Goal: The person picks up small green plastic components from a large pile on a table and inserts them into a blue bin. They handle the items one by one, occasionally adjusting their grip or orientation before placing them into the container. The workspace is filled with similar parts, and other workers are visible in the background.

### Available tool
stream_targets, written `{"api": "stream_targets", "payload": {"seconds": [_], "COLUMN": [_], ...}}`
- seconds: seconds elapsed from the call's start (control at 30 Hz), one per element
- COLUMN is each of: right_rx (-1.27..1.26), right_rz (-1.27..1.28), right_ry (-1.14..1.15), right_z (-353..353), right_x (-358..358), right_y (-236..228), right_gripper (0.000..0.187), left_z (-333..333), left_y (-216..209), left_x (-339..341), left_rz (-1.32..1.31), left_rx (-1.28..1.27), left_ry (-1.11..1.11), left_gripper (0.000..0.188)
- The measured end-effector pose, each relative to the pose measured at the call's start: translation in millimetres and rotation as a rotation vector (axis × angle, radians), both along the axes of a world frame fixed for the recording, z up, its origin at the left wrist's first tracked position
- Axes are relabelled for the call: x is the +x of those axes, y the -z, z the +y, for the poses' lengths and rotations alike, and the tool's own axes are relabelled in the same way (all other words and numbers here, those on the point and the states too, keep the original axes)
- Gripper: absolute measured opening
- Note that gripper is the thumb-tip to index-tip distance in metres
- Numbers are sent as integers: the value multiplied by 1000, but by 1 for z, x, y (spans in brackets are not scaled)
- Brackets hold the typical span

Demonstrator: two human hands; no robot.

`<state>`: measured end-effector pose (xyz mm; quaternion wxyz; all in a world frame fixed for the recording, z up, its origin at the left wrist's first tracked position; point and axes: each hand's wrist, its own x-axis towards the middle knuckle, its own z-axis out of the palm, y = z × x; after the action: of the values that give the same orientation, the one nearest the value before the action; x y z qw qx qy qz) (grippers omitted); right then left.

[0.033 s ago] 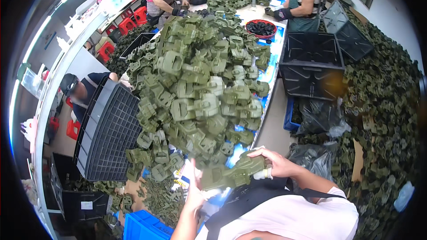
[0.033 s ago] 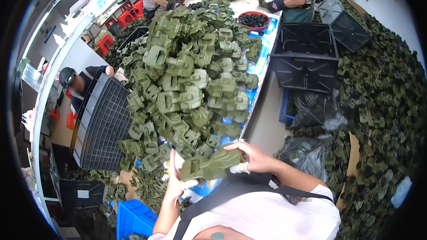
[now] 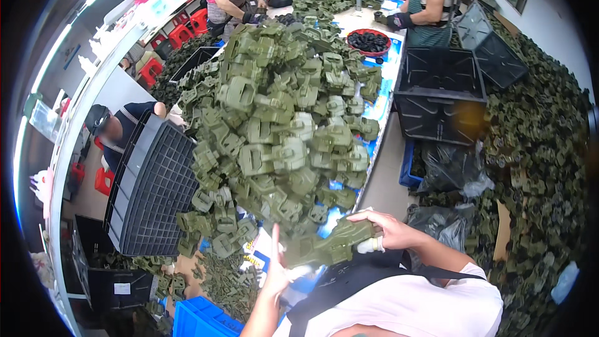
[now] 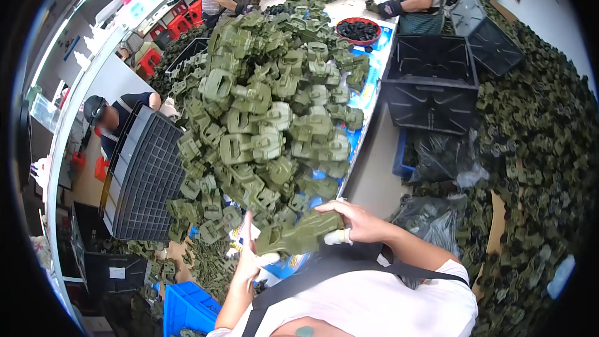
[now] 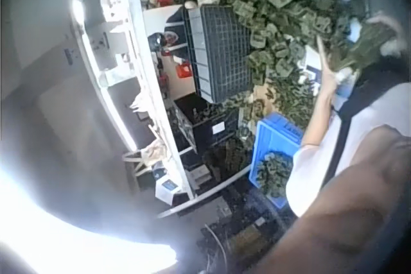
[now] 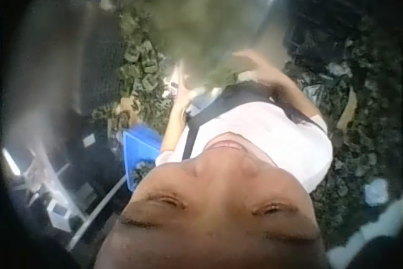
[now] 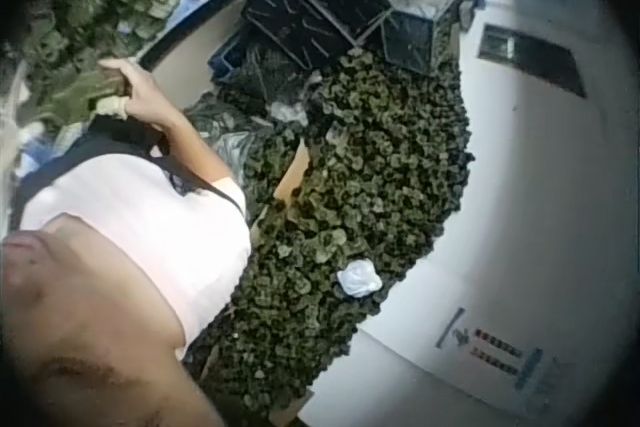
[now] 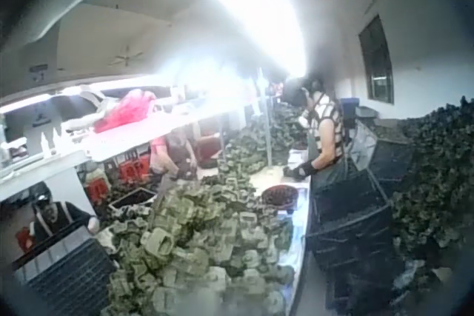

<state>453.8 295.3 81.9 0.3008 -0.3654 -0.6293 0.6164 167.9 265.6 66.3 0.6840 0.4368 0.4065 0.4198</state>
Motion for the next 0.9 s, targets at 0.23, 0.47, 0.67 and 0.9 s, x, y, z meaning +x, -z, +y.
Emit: {"api": "stream_targets", "payload": {"seconds": [0.23, 0.47, 0.67, 0.9], "right_rx": [272, 298, 525, 620], "right_rz": [-122, 16, 52, 157], "right_ry": [59, 33, -235, 768], "right_z": [87, 200, 266, 447], "right_x": [65, 109, 93, 125], "right_y": [10, 17, -18, 13], "right_gripper": [59, 56, 62, 44], "left_z": [72, 163, 163, 134], "left_y": [11, -28, -32, -28], "left_x": [71, 130, 123, 56], "left_rz": [467, 309, 480, 835], "left_rx": [210, 164, 308, 299], "left_ry": [30, -103, -280, -701], "left_gripper": [101, 101, 111, 103]}}
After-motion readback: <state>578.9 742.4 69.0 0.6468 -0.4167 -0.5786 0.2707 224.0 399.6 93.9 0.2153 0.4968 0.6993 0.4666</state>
